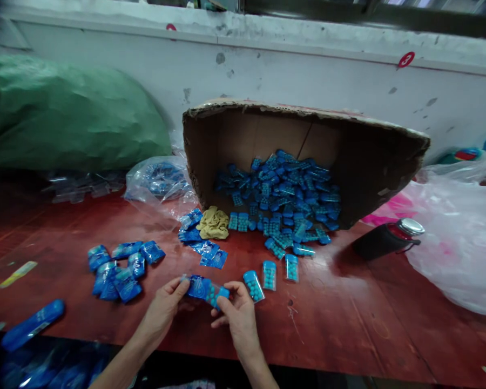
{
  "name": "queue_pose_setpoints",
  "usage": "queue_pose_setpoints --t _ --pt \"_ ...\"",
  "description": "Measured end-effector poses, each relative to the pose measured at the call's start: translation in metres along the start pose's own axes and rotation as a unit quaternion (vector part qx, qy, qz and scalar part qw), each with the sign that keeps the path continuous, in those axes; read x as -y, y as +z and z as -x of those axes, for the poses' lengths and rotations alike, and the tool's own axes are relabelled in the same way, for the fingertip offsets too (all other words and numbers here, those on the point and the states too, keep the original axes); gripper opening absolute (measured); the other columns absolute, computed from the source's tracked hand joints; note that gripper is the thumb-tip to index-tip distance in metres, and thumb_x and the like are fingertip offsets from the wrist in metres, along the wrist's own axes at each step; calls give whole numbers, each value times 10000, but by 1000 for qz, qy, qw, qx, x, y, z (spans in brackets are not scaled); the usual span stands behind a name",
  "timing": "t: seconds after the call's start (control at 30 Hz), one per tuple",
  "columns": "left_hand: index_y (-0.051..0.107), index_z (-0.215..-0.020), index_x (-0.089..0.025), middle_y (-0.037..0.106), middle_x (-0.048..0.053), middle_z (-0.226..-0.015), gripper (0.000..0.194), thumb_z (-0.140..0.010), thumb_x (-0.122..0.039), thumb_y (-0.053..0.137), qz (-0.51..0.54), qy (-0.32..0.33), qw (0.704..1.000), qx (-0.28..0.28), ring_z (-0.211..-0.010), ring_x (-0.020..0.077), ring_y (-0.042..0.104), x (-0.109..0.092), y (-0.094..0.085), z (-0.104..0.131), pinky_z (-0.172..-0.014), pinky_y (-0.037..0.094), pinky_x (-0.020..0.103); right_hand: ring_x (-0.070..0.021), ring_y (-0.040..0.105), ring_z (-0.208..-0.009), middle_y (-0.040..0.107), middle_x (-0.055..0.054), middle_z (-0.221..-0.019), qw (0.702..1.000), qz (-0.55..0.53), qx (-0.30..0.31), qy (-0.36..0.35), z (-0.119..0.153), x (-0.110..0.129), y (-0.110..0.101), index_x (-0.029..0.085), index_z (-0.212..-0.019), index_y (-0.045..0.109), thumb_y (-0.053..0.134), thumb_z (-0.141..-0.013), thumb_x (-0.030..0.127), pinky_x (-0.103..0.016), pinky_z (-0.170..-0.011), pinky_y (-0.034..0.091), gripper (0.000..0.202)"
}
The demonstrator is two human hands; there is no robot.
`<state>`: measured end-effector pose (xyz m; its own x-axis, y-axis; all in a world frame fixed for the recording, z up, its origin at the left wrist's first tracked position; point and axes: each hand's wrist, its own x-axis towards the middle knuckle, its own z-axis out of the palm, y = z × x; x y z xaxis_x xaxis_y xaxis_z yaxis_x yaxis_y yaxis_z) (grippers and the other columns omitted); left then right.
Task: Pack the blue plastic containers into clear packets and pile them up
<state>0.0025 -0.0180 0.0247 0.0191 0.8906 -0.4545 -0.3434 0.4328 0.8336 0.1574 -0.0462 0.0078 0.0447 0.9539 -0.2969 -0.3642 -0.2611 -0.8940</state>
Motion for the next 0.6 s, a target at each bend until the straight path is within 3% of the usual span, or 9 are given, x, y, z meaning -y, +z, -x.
queue_pose_setpoints --t 0.17,0.3,0.37,0.47,0.6 --pt "562 -760 -161 680 31 -672 231 -644 -336 660 124 -96 988 18 -636 164 636 2 13 2 -602 489 278 -160 576 -706 570 -17 -815 972 158 -54 -164 8 -10 6 218 -853 559 625 -710 257 -267 -571 505 162" --pt "550 -692 -150 675 27 -631 178 -660 -289 657 113 -102 988 12 -577 144 626 2 14 2 -582 483 262 -189 557 -811 599 -35 -850 943 223 1 -248 13 -4 8 245 -863 625 608 -731 230 -303 -735 466 134" --pt "560 -694 -146 677 29 -646 152 -668 -265 652 104 -120 987 33 -584 144 627 1 11 1 -568 481 256 -188 559 -818 609 -28 -850 952 205 23 -228 12 0 8 246 -867 635 608 -728 218 -299 -751 453 144" --pt "578 -705 -142 675 35 -682 128 -680 -250 641 110 -137 981 83 -624 156 631 -1 7 0 -597 487 279 -174 566 -763 617 -4 -783 979 135 42 -144 6 3 6 222 -801 643 635 -687 208 -281 -718 456 115" --pt "593 -730 -138 671 34 -697 108 -708 -242 615 133 -127 976 113 -631 144 623 1 11 0 -647 482 281 -159 568 -715 626 1 -759 996 46 17 -73 2 2 8 193 -798 624 662 -649 245 -260 -659 470 162"
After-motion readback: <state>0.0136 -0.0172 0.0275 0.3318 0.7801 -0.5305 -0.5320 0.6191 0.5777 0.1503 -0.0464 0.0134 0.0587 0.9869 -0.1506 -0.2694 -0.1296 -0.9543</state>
